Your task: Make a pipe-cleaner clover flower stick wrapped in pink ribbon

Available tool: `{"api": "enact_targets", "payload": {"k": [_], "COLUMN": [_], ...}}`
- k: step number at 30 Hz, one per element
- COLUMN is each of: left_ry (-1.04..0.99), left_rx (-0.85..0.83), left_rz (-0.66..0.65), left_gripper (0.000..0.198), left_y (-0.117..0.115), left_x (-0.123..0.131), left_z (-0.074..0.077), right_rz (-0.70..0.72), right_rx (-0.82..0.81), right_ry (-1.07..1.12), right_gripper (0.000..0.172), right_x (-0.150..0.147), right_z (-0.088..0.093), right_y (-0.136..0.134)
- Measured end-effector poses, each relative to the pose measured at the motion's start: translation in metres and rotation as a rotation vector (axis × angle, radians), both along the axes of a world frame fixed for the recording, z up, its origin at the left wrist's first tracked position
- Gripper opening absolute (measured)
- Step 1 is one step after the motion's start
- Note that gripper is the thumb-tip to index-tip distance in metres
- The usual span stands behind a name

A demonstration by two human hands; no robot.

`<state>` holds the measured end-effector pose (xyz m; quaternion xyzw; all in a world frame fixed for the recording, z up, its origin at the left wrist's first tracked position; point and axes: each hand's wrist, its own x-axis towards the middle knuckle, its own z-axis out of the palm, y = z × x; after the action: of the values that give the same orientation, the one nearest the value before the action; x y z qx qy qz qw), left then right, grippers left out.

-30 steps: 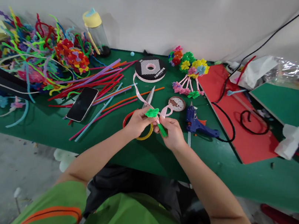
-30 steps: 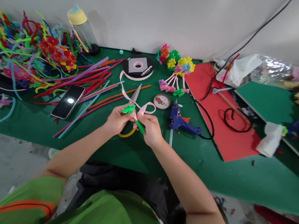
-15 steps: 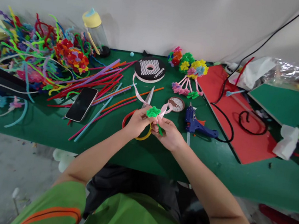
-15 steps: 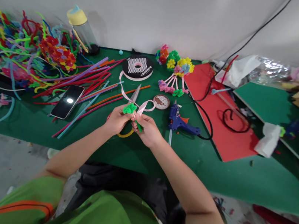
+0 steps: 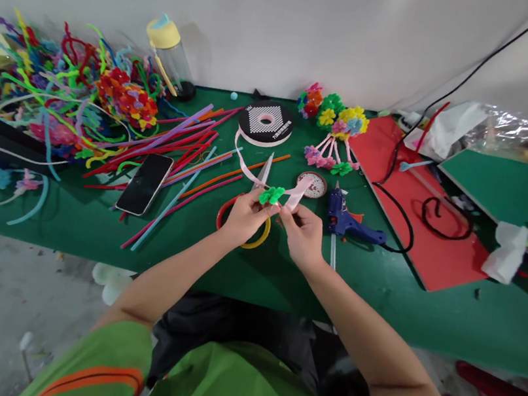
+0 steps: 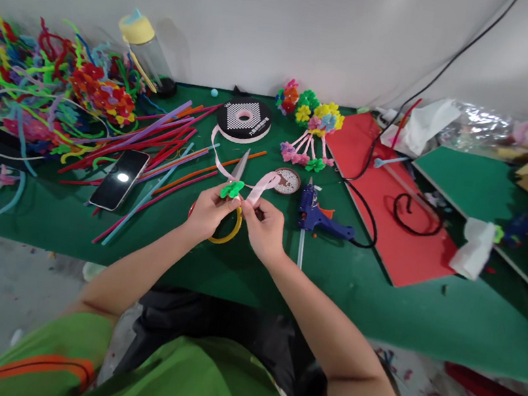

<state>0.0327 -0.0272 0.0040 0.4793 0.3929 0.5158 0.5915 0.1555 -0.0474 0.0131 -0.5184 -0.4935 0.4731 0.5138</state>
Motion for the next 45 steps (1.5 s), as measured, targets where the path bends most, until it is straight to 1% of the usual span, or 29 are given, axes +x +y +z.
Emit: {"api": "enact_targets", "payload": {"k": [4, 7, 9, 13, 16, 18, 21, 24, 27, 30, 32, 34, 37, 40, 42, 45], "left_ry": [0.043, 0.055, 0.029, -0.037, -0.067, -0.077, -0.093, -0.085, -0.001, 0.076, 0.078, 0.064, 0.033, -0.040, -0.071, -0.047], "left_rx": [0.053, 0.069, 0.055, 0.028, 0.024, 0.018, 0.002, -0.024, 0.016, 0.124, 0.149, 0.139, 0.123, 0.098, 0.051, -0.051], "left_rz": [0.038, 0.037, 0.018, -0.033, -0.048, -0.061, -0.109, -0.159, -0.126, -0.092, -0.123, -0.152, -0.128, -0.100, -0.084, -0.074], "left_gripper": [0.022, 0.021, 0.021, 0.018, 0.017, 0.018, 0.019, 0.019, 0.020, 0.020, 0.021, 0.021, 0.021, 0.019, 0.019, 0.020], "left_y": [0.000, 0.001, 0.000, -0.002, -0.002, -0.002, -0.003, -0.002, -0.001, 0.001, 0.002, 0.002, 0.003, 0.004, 0.005, 0.006], "left_x": [-0.001, -0.002, -0.002, -0.001, -0.001, 0.000, 0.000, -0.002, -0.005, -0.008, -0.009, -0.010, -0.008, -0.006, -0.004, -0.003], "left_z": [0.001, 0.002, 0.002, 0.002, 0.004, 0.006, 0.009, 0.009, 0.007, 0.008, 0.009, 0.009, 0.006, 0.001, -0.002, -0.003], "right_rz": [0.000, -0.004, 0.003, 0.042, 0.068, 0.093, 0.164, 0.258, 0.363, 0.477, 0.536, 0.566, 0.532, 0.441, 0.381, 0.270], "right_rx": [0.061, 0.073, 0.044, -0.087, -0.203, -0.272, -0.358, -0.459, -0.543, -0.587, -0.593, -0.581, -0.538, -0.485, -0.443, -0.357], "right_ry": [-0.108, -0.120, -0.052, 0.197, 0.349, 0.410, 0.472, 0.533, 0.594, 0.677, 0.727, 0.756, 0.748, 0.691, 0.644, 0.547], "right_gripper": [0.034, 0.035, 0.033, 0.029, 0.028, 0.027, 0.025, 0.023, 0.023, 0.023, 0.024, 0.025, 0.026, 0.026, 0.027, 0.029], "right_x": [0.004, 0.007, 0.007, 0.005, 0.003, 0.003, 0.003, 0.006, 0.009, 0.010, 0.010, 0.010, 0.009, 0.009, 0.008, 0.006], "right_z": [0.002, -0.001, -0.003, -0.006, -0.004, 0.000, 0.004, 0.004, 0.002, 0.001, 0.001, 0.001, 0.003, 0.005, 0.007, 0.008], "right_y": [-0.002, -0.001, 0.000, 0.004, 0.006, 0.007, 0.008, 0.009, 0.011, 0.011, 0.010, 0.009, 0.009, 0.008, 0.007, 0.007]}}
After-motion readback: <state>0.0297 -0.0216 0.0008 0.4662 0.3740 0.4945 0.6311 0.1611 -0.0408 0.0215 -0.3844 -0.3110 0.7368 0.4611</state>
